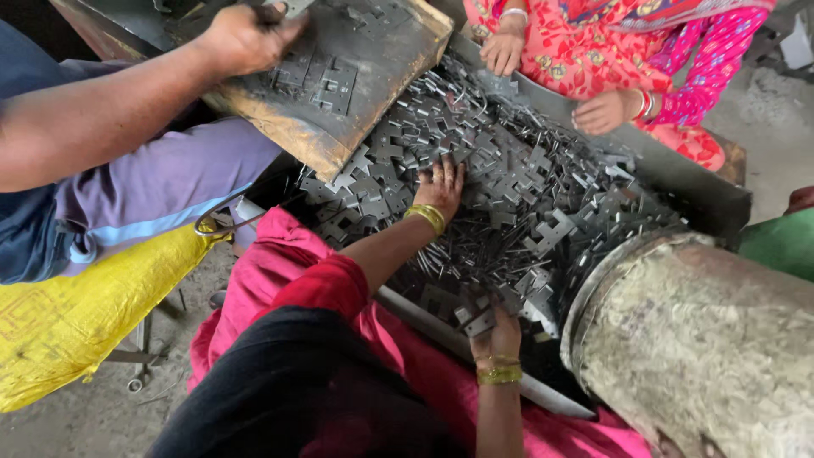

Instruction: The person sorts small metal brackets from a large bin by hand, picking them up and placing them into a wooden tray. Another person works alongside, also handling the same parts.

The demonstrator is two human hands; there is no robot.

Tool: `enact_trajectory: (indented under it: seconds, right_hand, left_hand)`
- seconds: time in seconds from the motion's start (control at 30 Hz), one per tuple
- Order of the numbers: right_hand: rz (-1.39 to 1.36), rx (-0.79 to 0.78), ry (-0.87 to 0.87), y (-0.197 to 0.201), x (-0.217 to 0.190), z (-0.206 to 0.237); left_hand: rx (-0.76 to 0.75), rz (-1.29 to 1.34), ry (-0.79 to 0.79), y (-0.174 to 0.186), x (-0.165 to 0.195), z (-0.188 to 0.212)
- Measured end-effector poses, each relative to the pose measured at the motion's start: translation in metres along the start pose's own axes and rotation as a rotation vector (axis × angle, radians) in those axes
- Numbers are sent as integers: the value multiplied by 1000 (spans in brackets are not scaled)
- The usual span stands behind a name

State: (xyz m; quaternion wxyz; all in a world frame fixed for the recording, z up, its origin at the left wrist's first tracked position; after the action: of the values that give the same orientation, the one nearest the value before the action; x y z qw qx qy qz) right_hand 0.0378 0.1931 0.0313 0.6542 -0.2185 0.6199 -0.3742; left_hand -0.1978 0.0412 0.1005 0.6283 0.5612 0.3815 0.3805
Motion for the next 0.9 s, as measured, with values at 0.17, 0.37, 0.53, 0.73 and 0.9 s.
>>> enact_trajectory:
  seconds: [0.17, 0.37, 0.53, 0.73, 0.9]
  right_hand:
    - [-18, -9, -16, 2, 0, -3]
    - [74, 24, -41, -4, 0, -5]
    - [123, 58, -68, -19, -7, 1]
    - [46, -15, -85, -28, -13, 7]
    - [47, 16, -64, -34, -10, 7]
  left_hand:
    - [210, -110, -6, -9, -4, -15]
    - [61, -10, -163, -8, -21, -4]
    - [210, -104, -296, -12, -12, 66]
    - [-59, 65, -403, -32, -2, 114]
    - [-101, 267, -135, -19, -38, 45]
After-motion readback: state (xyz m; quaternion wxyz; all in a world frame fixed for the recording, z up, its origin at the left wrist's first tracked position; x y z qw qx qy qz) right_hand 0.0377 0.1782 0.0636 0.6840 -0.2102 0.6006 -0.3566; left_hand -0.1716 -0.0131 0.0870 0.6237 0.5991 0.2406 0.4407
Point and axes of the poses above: each hand's wrist, its own z-axis away from the middle knuckle, its own y-axis out of the back of the hand, x = y × z, the point moved 4 cm from there along -z, towards the middle knuckle, and after that the axes turned 11 degrees about -x, right-handed, at the moved point
